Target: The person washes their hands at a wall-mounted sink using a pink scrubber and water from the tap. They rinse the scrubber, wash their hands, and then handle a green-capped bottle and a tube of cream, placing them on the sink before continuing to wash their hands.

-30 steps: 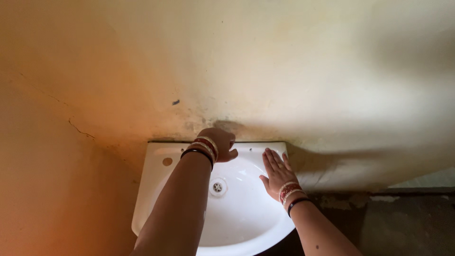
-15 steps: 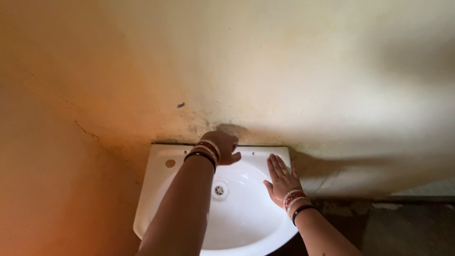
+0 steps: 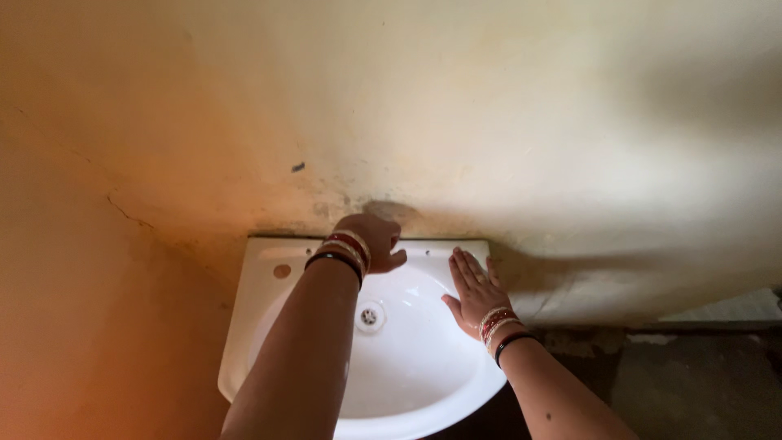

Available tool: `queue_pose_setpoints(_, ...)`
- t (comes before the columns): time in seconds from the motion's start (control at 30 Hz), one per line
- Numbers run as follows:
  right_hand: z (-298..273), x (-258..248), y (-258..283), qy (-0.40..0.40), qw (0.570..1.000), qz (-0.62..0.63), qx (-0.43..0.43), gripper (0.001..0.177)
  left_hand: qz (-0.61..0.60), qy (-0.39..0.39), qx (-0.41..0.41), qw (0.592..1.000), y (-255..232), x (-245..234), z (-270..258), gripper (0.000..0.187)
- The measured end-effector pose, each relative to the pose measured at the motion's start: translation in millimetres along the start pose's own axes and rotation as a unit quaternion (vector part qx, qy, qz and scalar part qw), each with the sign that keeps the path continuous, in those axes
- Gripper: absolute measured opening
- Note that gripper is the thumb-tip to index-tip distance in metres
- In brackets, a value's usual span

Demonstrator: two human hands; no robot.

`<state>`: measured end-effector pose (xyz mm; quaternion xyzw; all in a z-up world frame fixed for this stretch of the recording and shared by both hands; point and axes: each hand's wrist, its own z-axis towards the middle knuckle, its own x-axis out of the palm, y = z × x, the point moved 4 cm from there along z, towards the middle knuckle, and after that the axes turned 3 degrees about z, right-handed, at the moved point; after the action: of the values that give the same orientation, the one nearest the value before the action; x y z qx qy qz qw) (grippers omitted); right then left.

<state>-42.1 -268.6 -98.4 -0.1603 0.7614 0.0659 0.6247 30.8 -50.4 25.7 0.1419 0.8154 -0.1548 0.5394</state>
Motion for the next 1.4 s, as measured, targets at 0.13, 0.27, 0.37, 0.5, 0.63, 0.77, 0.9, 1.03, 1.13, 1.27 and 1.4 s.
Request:
queue_pose_setpoints(0.13, -56.8, 25.7, 11.4, -0.101, 0.995, 0.020, -0.010, 0.079, -0.002, -0.008, -0.005, 1.000, 0.2, -4.8, -0.9, 0.038)
queue_pose_setpoints(0.27, -112.2, 41.2, 23.2, -0.226, 0.969, 0.080, -0.064, 0.078, -0.020, -0.005, -0.011, 1.000, -0.7, -5.8, -1.9, 0.037)
queue_pose_setpoints(0.37, -79.3, 19.4, 15.2, -0.284, 0.951, 0.072, -0.099, 0.082, 0.001, 0.003, 0.001, 1.000, -1.7, -7.4, 1.8, 0.038)
queue_pose_setpoints(0.5, -10.0, 8.6, -0.7, 0.057, 0.998, 0.006, 0.033, 0.079, -0.010, 0.002, -0.009, 1.000, 0.2, -1.7, 1.0, 0.038)
queue_pose_setpoints(0.63, -42.9, 13.3, 14.9, 0.095, 0.994, -0.045, 0.034, 0.082, -0.003, -0.023, -0.005, 1.000, -0.9, -5.9, 3.7, 0.037)
queue_pose_setpoints(0.77, -118.5, 23.3, 50.7, 0.205, 0.978, 0.025, -0.018, 0.077, -0.005, -0.021, -0.010, 1.000, -4.2, -8.5, 1.1, 0.036)
queue_pose_setpoints(0.9, -99.3, 34.0, 106.0, 0.335, 0.937, 0.050, -0.089, 0.076, -0.009, -0.008, -0.026, 1.000, -3.9, -12.1, -6.7, 0.035)
queue_pose_setpoints(1.03, -64.1, 60.9, 211.5, 0.246, 0.900, 0.151, -0.326, 0.055, -0.033, -0.039, -0.019, 0.998, -2.9, -10.1, -6.9, 0.032)
queue_pose_setpoints(1.13, -58.7, 61.2, 227.5, 0.180, 0.832, 0.307, -0.425, 0.051, -0.033, -0.051, -0.003, 0.998, 0.5, -9.5, -3.6, 0.034)
queue_pose_setpoints(1.27, -45.6, 40.0, 175.5, 0.338, 0.851, 0.232, -0.328, 0.061, -0.041, -0.040, -0.003, 0.998, 0.6, -9.0, -3.8, 0.034)
queue_pose_setpoints(1.4, -13.4, 1.7, 92.3, 0.380, 0.909, -0.050, -0.165, 0.072, -0.040, -0.085, 0.015, 0.995, -2.3, -8.3, -3.4, 0.032)
